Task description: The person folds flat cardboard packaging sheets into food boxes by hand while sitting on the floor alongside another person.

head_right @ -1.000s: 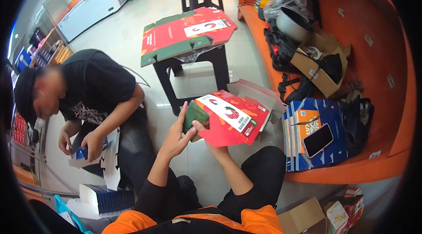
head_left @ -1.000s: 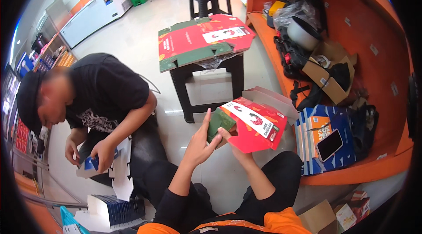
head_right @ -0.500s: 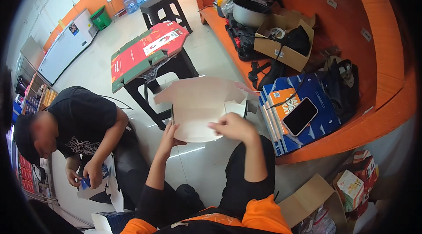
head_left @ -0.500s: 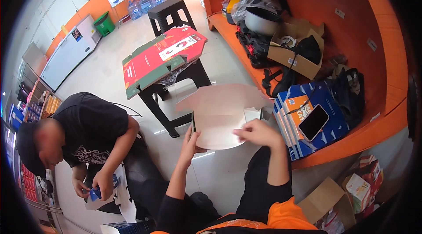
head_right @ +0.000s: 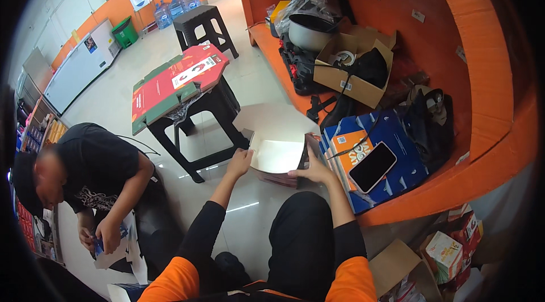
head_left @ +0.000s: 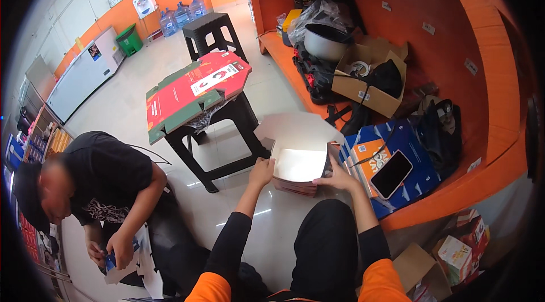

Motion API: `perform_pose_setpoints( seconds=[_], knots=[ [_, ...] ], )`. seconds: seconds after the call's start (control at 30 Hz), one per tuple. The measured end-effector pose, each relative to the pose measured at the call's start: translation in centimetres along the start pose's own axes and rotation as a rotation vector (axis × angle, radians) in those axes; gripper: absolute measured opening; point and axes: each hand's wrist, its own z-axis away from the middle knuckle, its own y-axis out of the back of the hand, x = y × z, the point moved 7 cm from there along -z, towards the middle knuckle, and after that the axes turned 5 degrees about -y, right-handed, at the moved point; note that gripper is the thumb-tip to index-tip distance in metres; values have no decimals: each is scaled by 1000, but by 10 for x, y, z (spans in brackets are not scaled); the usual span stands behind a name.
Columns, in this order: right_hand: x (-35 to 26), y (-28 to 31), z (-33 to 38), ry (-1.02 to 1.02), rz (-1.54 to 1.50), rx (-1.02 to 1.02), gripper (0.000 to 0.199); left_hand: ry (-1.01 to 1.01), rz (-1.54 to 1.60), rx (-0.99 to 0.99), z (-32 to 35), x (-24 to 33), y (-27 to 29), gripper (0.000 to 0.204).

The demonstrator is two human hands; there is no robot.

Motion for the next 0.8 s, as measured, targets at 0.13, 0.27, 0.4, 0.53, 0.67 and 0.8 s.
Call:
perform_pose_setpoints(
  seconds=[0.13,0.27,0.4,0.53,0.67,0.8],
  knots=[
    [19,4,14,-55,-89,71,116,59,-17,57,-7,20,-12,32],
    [34,12,11,49,92,222,94,122,27,125,-12,12,-17,33],
    [30,11,15,156,23,308,78,128,76,101,-19,5,-18,41],
    [26,7,19,104,178,316,65,156,10,50,-19,7,-15,40],
    [15,10,24,115,469,353,51,245,33,146,-20,15,-8,35],
    [4,8,29,395,579,471,42,162,19,80,-30,10,-13,30]
  ],
)
